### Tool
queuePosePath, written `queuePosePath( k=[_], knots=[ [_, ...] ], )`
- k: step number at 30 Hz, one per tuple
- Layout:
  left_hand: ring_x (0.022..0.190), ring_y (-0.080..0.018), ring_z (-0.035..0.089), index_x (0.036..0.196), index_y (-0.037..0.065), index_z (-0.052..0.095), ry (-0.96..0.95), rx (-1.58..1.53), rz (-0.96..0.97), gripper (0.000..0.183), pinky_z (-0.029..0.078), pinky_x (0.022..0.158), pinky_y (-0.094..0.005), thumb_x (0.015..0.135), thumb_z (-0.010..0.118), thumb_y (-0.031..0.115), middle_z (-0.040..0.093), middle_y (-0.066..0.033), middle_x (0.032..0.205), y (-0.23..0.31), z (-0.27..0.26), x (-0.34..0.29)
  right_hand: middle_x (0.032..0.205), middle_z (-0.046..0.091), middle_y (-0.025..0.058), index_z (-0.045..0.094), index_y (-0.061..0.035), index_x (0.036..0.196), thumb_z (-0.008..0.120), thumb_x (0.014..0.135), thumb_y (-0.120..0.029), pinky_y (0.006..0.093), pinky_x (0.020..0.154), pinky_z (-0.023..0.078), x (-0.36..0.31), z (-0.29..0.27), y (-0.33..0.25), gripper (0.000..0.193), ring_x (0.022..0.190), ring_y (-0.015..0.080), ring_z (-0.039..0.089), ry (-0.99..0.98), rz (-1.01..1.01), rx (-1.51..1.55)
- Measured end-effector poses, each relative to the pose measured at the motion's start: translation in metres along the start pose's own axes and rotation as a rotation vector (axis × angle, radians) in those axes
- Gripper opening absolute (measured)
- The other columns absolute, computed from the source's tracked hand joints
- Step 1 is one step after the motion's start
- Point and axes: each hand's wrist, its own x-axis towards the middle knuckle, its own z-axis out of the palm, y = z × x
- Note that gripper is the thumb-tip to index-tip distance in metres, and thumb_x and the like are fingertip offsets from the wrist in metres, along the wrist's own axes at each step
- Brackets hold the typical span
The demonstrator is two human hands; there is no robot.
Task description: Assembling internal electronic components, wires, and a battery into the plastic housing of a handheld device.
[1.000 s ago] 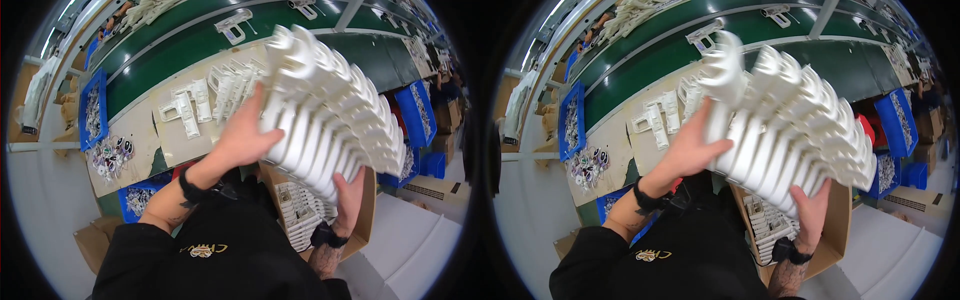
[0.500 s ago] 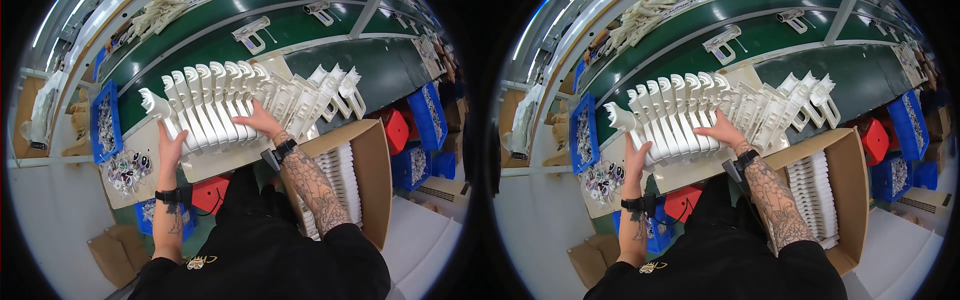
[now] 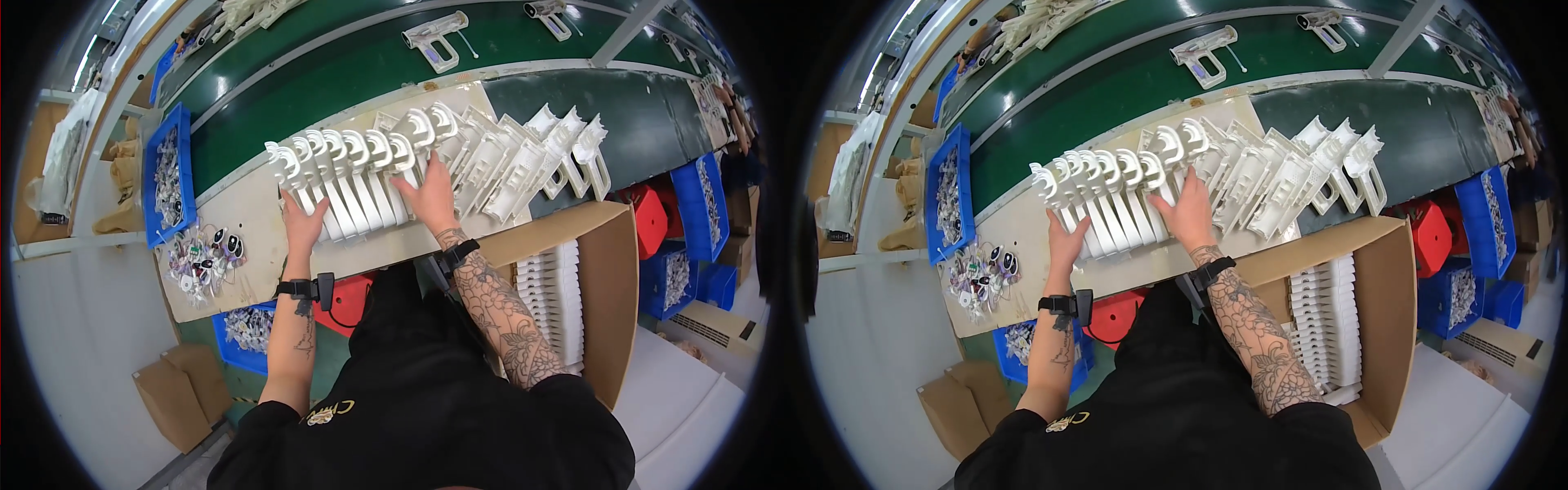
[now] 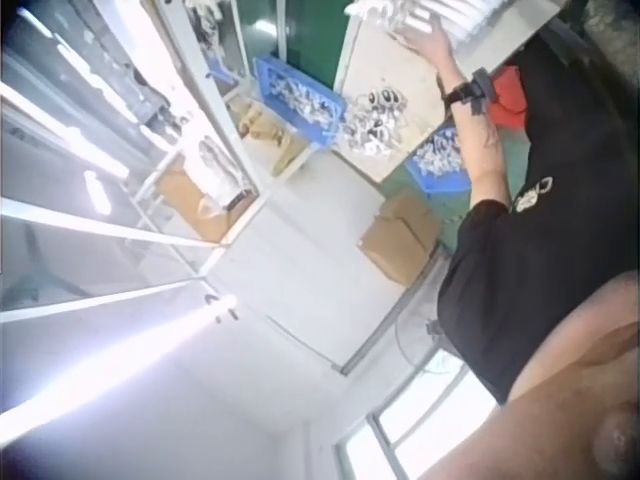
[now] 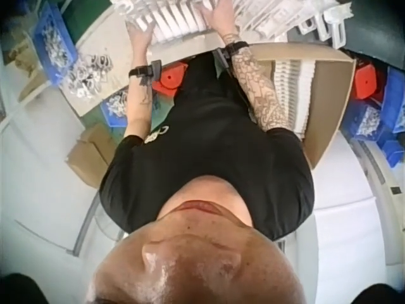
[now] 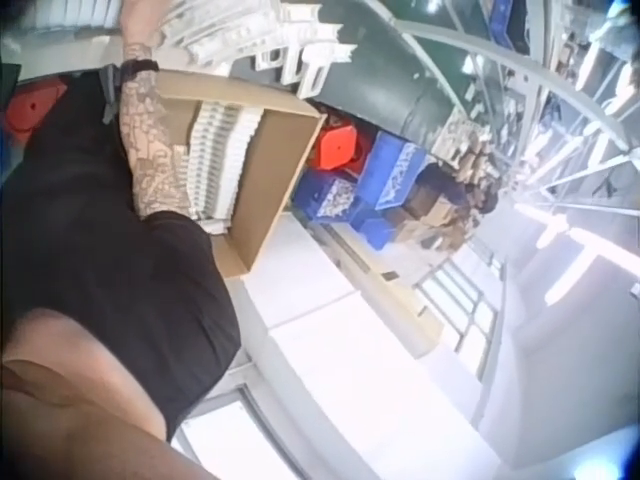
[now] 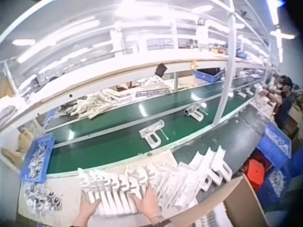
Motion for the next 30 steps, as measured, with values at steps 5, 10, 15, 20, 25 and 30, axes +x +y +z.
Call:
queuePosePath(
  k=[5, 10, 15, 20, 25, 30],
  knots=[
    [0.144, -0.0524, 0.039, 0.163, -0.006, 0.006, 0.127, 0.213, -0.116, 0.127, 0.036, 0.119, -0.049, 0.082, 0.079, 0.059, 0.033, -0.0419, 0.155, 0.018, 0.0, -0.007, 0.13, 0.057, 0.0342, 0.038, 0.0131, 0.148, 0.077, 0.088, -0.051, 0.0498, 0.1, 0.049, -0.003, 0.003, 0.004, 0.096, 0.119, 0.0497, 0.058, -0.051, 0.128, 0.065],
    [0.147, -0.0522, 0.034, 0.163, -0.006, 0.008, 0.126, 0.253, -0.188, 0.128, 0.034, 0.12, -0.0494, 0.08, 0.079, 0.062, 0.028, -0.0418, 0.158, 0.023, 0.002, -0.003, 0.131, 0.058, 0.0364, 0.041, 0.0127, 0.146, 0.075, 0.091, -0.046, 0.0498, 0.102, 0.049, -0.002, 0.005, 0.005, 0.088, 0.123, 0.0508, 0.056, -0.053, 0.185, 0.05],
    [0.15, -0.054, 0.028, 0.162, -0.006, 0.012, 0.107, 0.197, -0.126, 0.129, 0.031, 0.122, -0.0508, 0.078, 0.078, 0.067, 0.027, -0.0416, 0.158, -0.031, 0.001, 0.005, 0.121, 0.061, 0.036, 0.045, 0.0135, 0.142, 0.077, 0.089, -0.04, 0.0511, 0.101, 0.049, 0.0, 0.012, 0.016, 0.082, 0.117, 0.0511, 0.059, -0.1, 0.157, 0.186],
    [0.151, -0.0572, 0.019, 0.163, 0.0, 0.019, 0.118, 0.293, -0.123, 0.124, 0.028, 0.123, -0.0554, 0.078, 0.076, 0.07, 0.028, -0.0414, 0.158, -0.045, 0.013, 0.0, 0.135, 0.055, 0.0324, 0.046, 0.0104, 0.141, 0.078, 0.087, -0.039, 0.0509, 0.102, 0.048, -0.003, 0.003, 0.007, 0.08, 0.118, 0.0497, 0.058, -0.125, 0.223, 0.068],
    [0.151, -0.0598, 0.014, 0.165, 0.008, 0.018, 0.066, 0.347, -0.135, 0.123, 0.028, 0.121, -0.0601, 0.078, 0.068, 0.08, 0.023, -0.0425, 0.159, -0.047, 0.026, 0.021, 0.144, 0.05, 0.0264, 0.046, 0.0049, 0.146, 0.076, 0.089, -0.035, 0.0575, 0.107, 0.041, -0.035, -0.016, -0.013, 0.076, 0.135, 0.0425, 0.046, 0.034, 0.197, -0.091],
    [0.154, -0.0556, 0.011, 0.165, 0.009, 0.021, -0.01, 0.342, -0.08, 0.122, 0.02, 0.125, -0.0586, 0.077, 0.068, 0.079, 0.027, -0.0311, 0.165, -0.077, 0.005, 0.05, 0.143, 0.05, 0.0273, 0.048, 0.0046, 0.143, 0.072, 0.091, -0.025, 0.0498, 0.106, 0.044, -0.08, -0.052, -0.017, 0.064, 0.132, 0.0396, 0.051, 0.032, 0.021, 0.125]
  ],
)
